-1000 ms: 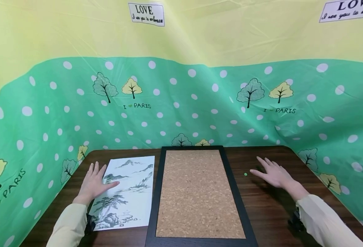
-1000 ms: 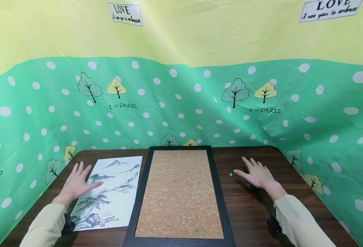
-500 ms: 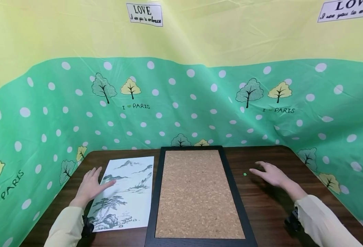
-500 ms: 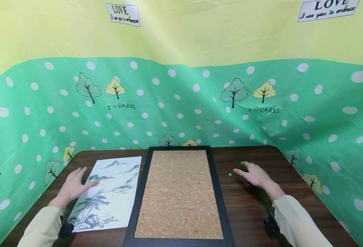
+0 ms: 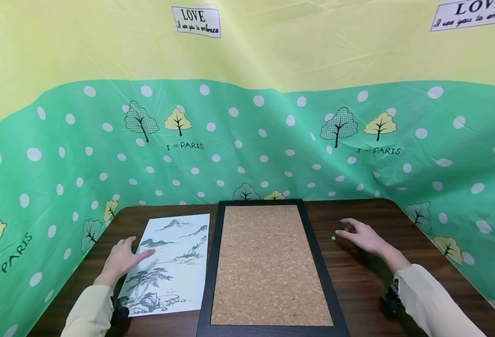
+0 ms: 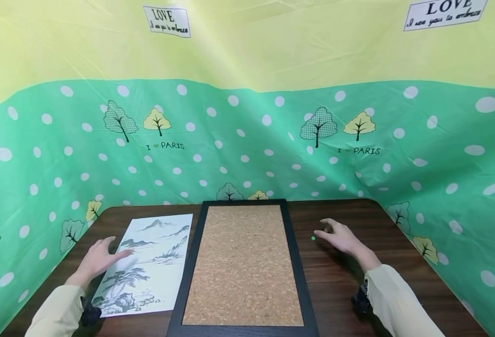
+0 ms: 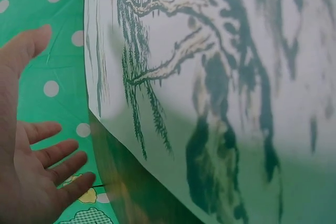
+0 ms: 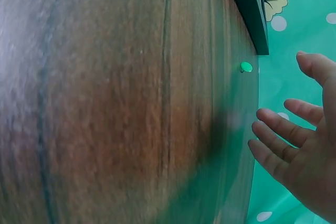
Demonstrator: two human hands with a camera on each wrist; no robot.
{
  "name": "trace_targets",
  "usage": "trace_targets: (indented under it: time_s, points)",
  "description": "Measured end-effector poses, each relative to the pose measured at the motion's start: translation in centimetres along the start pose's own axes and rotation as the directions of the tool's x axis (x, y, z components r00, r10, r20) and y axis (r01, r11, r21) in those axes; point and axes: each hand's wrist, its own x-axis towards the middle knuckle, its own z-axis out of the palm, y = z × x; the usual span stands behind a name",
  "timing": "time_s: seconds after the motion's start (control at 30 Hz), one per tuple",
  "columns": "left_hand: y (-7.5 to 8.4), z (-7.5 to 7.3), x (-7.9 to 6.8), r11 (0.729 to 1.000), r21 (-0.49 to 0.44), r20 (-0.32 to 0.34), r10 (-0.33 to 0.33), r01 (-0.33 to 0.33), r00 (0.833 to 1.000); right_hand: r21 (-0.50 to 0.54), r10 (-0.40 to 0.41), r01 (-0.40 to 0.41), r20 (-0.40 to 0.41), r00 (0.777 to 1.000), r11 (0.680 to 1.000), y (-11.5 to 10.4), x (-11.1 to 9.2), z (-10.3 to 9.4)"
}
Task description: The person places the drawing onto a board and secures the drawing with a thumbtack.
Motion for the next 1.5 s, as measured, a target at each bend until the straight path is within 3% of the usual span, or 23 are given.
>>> trace_targets:
  time_s: [0.33,0.6,0.9,1.23,1.5]
  points:
    - [-0.5,0.3,-0.2,0.995,-0.035,0.003,-0.096,0.096,0.995,0.051,-0.057,0.057,0.006,0.998,0.997,0.8,0.8,1.0]
    - [-0.1,0.5,-0.3,0.978,-0.118,0.051,-0.169,0.174,0.984,0.088,-0.066,0.064,0.018,0.998,0.994,1.3,1.3,1.8]
    - [-0.1,0.8,-0.1,0.969,-0.152,0.059,-0.188,0.195,0.98,0.051,-0.098,0.099,-0.016,0.995,0.994,1.0,1.6,2.3]
    - [0.3,0.9,-0.2,0.957,-0.164,0.061,-0.23,0.238,0.971,0.034,-0.066,0.067,-0.043,0.997,0.997,0.8,1.9,2.9]
    - [-0.5,1.1,-0.1,0.926,-0.282,0.063,-0.243,0.251,0.968,0.031,-0.054,0.055,-0.027,0.998,0.998,0.6,1.8,2.9]
